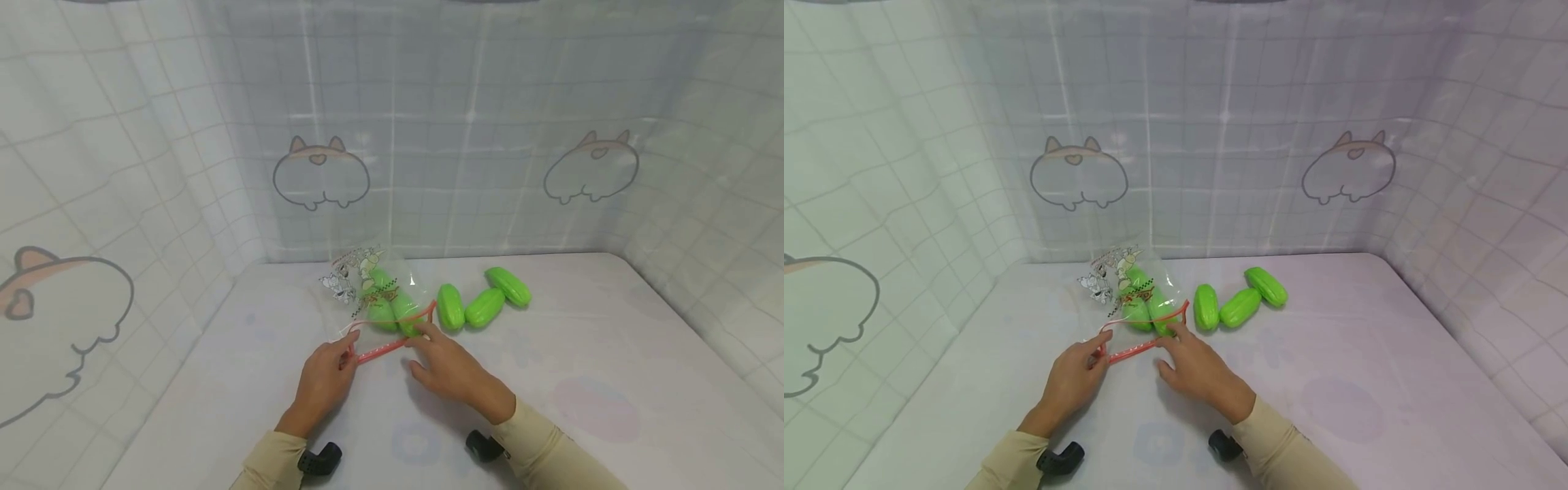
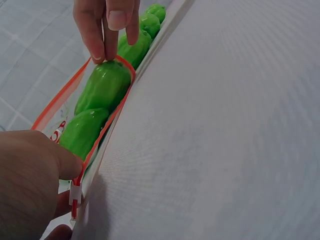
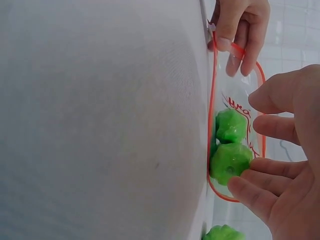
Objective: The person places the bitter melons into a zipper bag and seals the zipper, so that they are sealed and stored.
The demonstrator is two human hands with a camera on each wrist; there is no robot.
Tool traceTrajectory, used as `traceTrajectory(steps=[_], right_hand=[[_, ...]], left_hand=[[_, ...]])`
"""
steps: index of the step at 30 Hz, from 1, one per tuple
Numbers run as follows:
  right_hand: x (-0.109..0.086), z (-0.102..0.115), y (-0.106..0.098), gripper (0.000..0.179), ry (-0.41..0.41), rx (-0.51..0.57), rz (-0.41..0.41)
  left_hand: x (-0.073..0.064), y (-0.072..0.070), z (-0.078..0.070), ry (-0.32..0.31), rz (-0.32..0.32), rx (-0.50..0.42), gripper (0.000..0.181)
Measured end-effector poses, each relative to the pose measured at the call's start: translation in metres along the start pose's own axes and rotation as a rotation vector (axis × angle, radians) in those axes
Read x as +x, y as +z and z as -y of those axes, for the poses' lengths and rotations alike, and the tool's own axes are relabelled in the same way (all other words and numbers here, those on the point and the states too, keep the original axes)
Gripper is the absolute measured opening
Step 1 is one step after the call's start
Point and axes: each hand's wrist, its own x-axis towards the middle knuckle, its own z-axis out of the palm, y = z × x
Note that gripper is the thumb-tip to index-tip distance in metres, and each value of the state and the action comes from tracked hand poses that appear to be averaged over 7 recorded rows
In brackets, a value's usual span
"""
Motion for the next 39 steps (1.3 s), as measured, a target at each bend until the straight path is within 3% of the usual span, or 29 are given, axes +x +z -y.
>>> traceTrajectory(steps=[7,18,27,39], right_hand=[[0.000,0.001,0.001,0.034,0.020,-0.003,0.033],[-0.008,0.004,-0.004,0.033,-0.038,-0.113,0.080],[-0.006,0.006,-0.006,0.035,-0.044,-0.109,0.126],[0.009,0.004,0.000,0.037,-0.048,-0.082,0.110]], left_hand=[[0.000,-0.001,0.000,-0.018,0.025,-0.001,0.045],[0.000,-0.002,0.000,-0.019,0.025,-0.002,0.045],[-0.001,-0.001,-0.002,-0.021,0.036,-0.002,0.045],[-0.001,0.000,-0.001,-0.014,0.022,0.000,0.044]])
